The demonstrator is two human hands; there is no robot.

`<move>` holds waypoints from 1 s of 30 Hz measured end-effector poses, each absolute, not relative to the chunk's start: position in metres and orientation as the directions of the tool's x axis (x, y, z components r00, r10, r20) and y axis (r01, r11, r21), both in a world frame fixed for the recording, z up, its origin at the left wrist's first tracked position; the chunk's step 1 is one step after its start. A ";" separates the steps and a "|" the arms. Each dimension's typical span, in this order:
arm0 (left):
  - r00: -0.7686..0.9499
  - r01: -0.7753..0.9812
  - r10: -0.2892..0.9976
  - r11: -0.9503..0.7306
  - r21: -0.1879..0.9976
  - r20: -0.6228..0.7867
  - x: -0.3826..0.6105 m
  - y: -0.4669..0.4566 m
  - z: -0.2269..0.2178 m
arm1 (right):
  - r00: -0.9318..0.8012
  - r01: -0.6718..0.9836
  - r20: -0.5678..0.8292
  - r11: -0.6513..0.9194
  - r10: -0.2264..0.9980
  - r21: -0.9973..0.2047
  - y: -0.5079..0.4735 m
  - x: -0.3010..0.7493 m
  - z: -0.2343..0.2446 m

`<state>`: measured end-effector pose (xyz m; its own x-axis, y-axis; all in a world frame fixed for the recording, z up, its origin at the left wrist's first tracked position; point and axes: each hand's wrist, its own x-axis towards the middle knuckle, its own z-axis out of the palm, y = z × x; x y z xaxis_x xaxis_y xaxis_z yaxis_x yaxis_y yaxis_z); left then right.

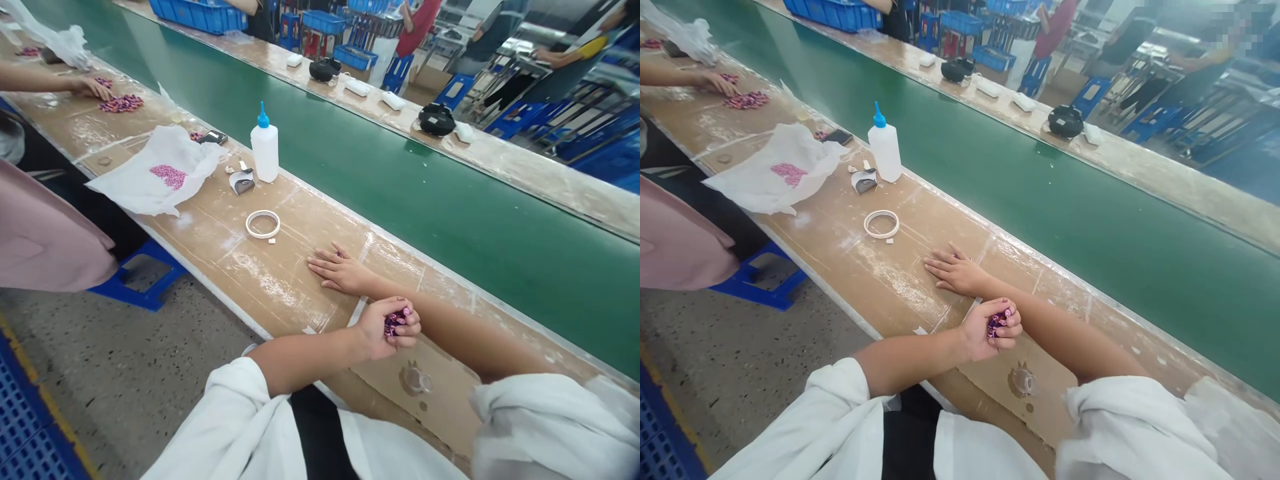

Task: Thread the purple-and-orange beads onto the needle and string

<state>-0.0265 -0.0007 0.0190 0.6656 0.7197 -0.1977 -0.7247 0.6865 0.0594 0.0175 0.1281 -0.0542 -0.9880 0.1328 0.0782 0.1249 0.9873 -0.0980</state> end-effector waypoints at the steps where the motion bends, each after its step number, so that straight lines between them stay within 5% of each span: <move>1: 0.668 -0.721 0.717 0.690 0.064 -0.199 -0.026 -0.001 0.019 | -0.988 0.118 0.089 0.989 0.126 -0.087 0.126 0.022 -0.053; 4: 0.670 -0.712 0.711 0.697 0.087 -0.214 -0.025 -0.002 0.020 | -0.975 0.173 0.129 0.982 0.182 -0.077 0.119 0.053 -0.049; 11: 0.651 -0.654 0.672 0.733 0.191 -0.352 -0.013 -0.009 0.016 | -0.650 0.667 0.254 0.698 0.717 -0.262 0.112 0.118 -0.043; 21: 0.629 -0.618 0.641 0.756 0.217 -0.440 -0.015 -0.002 0.016 | -0.644 0.702 0.166 0.663 0.747 -0.259 0.111 0.097 -0.056; 30: 0.539 -0.514 0.616 0.781 0.356 -0.574 -0.008 -0.004 0.012 | -0.553 0.697 0.358 0.653 0.753 -0.297 0.059 0.155 0.004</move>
<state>-0.0080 -0.0043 0.0119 0.5392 0.6163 -0.5740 -0.5138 0.7807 0.3556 0.1548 0.0591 0.0041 -0.5528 0.7526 0.3578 0.6965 0.6530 -0.2974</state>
